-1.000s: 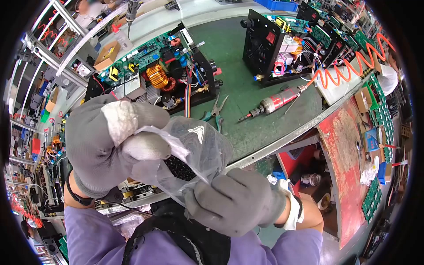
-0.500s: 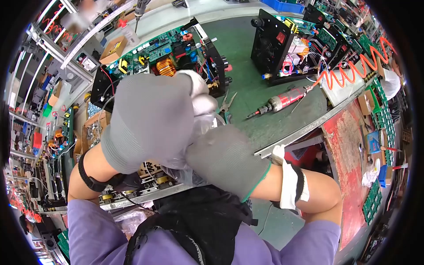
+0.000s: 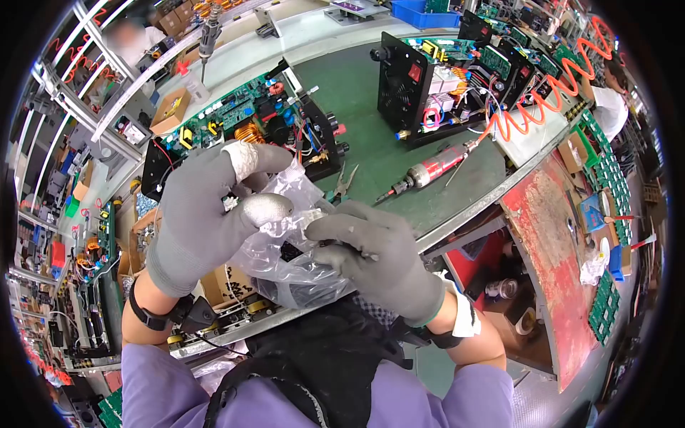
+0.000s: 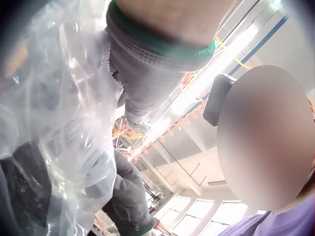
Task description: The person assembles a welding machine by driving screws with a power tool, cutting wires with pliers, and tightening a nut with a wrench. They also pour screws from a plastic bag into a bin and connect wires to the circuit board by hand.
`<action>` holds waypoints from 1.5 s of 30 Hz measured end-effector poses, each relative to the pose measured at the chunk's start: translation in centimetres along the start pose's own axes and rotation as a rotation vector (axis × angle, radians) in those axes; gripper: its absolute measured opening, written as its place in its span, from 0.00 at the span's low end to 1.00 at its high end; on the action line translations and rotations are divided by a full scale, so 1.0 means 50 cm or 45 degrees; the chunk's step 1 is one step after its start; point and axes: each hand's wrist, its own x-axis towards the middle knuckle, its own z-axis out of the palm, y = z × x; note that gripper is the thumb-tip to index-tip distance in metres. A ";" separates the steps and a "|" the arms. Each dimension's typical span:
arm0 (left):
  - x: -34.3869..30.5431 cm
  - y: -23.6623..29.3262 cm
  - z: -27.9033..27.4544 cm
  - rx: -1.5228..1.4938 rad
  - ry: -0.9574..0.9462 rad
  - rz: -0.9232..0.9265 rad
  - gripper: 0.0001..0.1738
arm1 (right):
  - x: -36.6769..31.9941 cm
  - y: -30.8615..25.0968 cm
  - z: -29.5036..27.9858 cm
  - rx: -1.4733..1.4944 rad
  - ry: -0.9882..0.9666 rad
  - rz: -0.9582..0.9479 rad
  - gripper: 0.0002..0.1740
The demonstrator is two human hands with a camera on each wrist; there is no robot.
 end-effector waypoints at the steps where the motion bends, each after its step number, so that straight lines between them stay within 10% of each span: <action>1: -0.003 -0.004 0.004 -0.002 0.007 0.004 0.30 | -0.003 0.000 -0.003 0.061 -0.031 0.027 0.16; 7: -0.009 -0.018 0.009 -0.033 0.051 -0.061 0.30 | -0.025 0.010 0.019 0.775 0.179 0.361 0.13; 23: -0.009 -0.025 0.021 0.031 0.132 -0.002 0.28 | -0.049 0.047 0.001 1.201 0.121 0.507 0.16; 26: -0.014 -0.025 0.007 0.035 0.139 -0.038 0.28 | -0.022 0.027 0.015 0.834 0.180 0.288 0.16; 28: -0.015 -0.016 -0.009 -0.006 0.121 -0.097 0.29 | 0.014 0.005 0.004 -0.167 0.008 -0.189 0.19; 39: -0.198 -0.047 -0.026 -0.608 0.554 -0.518 0.17 | 0.027 -0.103 0.075 -0.829 0.063 -0.316 0.38; 41: -0.237 -0.063 0.026 -0.778 0.592 -0.711 0.18 | 0.035 -0.105 0.121 -0.763 -0.052 -0.207 0.31; 45: -0.288 -0.087 0.069 -1.340 0.511 -1.191 0.19 | 0.039 -0.092 0.162 0.594 0.260 0.197 0.07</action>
